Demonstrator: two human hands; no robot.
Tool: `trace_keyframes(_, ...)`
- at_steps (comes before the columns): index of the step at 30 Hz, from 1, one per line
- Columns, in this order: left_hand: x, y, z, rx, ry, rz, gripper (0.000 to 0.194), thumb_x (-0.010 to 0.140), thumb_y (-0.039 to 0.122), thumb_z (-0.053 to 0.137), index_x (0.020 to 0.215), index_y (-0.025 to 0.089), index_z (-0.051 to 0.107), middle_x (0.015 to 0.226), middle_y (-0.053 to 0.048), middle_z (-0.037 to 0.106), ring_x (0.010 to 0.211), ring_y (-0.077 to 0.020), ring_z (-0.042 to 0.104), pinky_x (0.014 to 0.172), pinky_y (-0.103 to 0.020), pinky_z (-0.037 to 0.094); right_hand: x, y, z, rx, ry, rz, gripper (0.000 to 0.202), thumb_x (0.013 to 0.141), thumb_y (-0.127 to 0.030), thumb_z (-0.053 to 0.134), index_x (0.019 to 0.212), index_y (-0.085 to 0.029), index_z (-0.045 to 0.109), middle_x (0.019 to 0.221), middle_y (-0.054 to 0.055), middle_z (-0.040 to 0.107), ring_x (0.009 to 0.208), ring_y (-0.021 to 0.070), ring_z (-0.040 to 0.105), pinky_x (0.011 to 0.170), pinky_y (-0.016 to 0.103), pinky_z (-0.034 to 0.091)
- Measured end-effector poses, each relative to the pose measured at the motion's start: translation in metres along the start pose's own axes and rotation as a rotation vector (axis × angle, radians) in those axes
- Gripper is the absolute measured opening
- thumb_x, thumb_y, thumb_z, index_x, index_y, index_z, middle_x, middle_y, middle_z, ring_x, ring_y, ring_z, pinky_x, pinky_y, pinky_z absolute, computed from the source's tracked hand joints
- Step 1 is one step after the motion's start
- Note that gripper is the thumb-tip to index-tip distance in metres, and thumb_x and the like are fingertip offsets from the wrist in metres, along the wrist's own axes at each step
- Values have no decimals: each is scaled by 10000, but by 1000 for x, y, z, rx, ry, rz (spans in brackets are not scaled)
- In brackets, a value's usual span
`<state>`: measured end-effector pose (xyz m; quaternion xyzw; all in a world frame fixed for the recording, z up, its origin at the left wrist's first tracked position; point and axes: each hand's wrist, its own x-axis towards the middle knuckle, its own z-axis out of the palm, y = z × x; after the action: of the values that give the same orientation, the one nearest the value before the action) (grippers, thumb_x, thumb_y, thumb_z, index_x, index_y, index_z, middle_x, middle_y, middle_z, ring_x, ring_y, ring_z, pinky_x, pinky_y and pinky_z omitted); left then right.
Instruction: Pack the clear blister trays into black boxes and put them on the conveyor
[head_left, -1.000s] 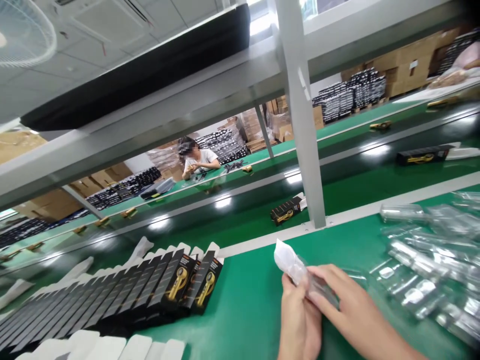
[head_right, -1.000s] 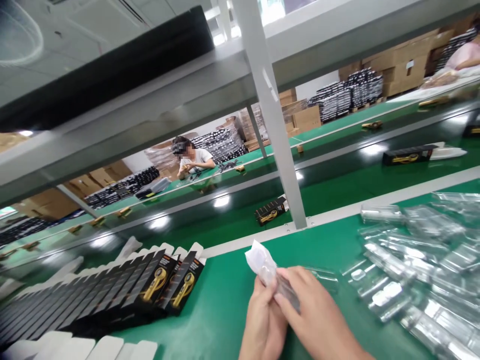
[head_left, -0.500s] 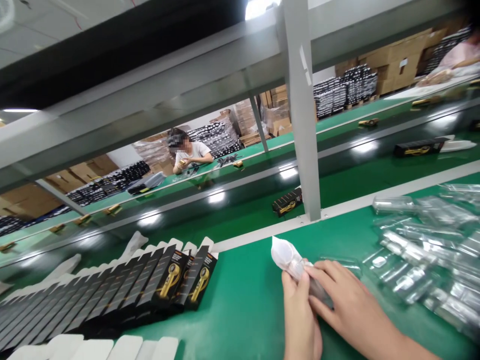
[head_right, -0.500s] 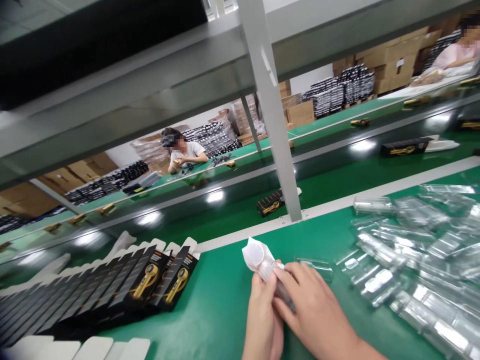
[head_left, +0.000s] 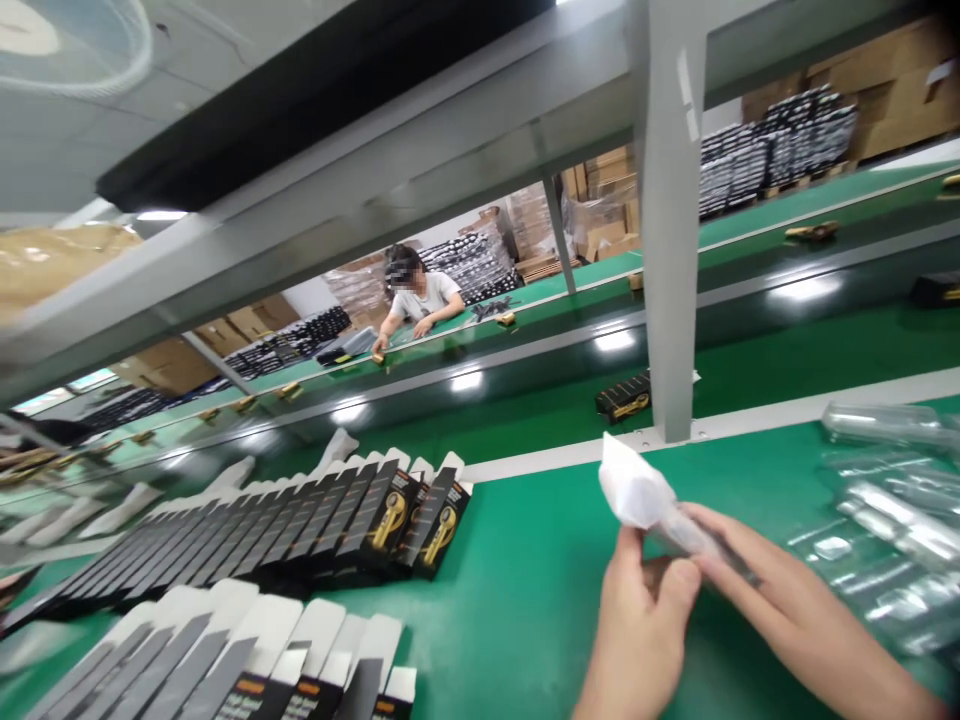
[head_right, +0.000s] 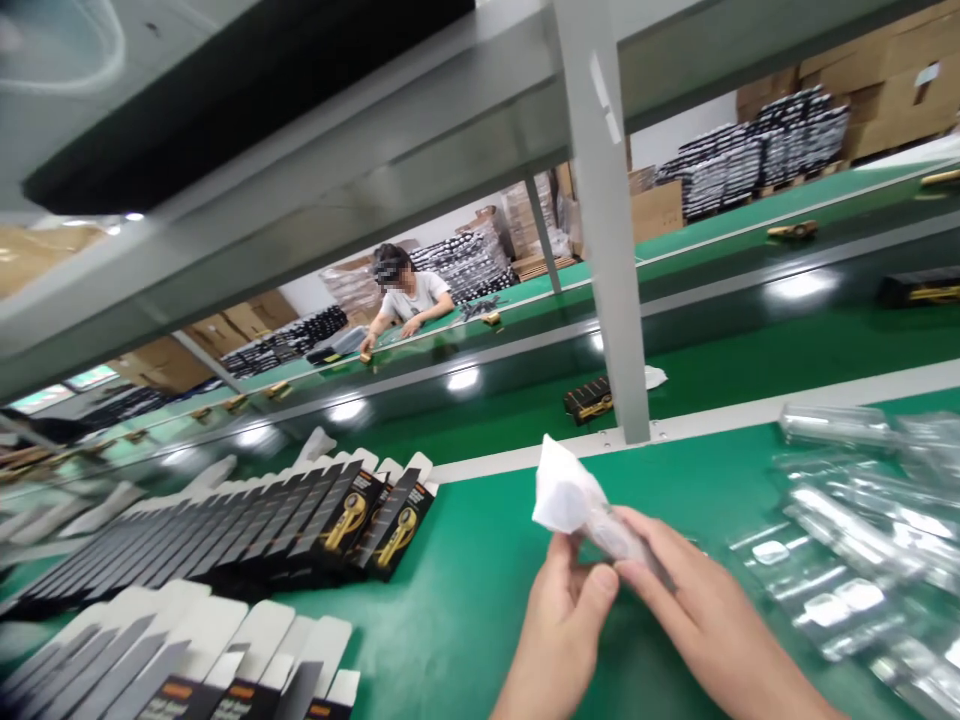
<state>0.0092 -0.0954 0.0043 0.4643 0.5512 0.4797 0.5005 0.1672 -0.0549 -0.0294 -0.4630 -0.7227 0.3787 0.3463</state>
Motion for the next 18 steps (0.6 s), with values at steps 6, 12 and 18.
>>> trace_keyframes(6, 30, 37, -143, 1242, 605, 50, 443, 881, 380, 474, 1193, 67, 511, 1145, -199, 570, 1097, -305, 514, 952, -485, 392, 10, 3, -27, 68, 28, 209, 662, 819, -672, 426, 1329, -251, 440, 575, -26, 583, 579, 219, 584, 550, 300, 483)
trace_keyframes(12, 33, 14, -198, 1514, 700, -105, 279, 852, 368, 567, 999, 132, 581, 976, -71, 603, 931, -212, 579, 841, -432, 457, 10, 3, -23, 218, -82, 311, 671, 789, -695, 476, 1310, -273, 453, 658, -19, 595, 563, 182, 494, 515, 279, 419)
trace_keyframes(18, 26, -5, -127, 1487, 326, 129, 408, 843, 418, 561, 1188, 204, 522, 1036, -58, 652, 916, -204, 637, 744, -273, 493, 13, -7, -20, 602, -84, 429, 552, 798, -604, 593, 1233, -272, 530, 893, 9, 596, 724, 145, 503, 585, 209, 425)
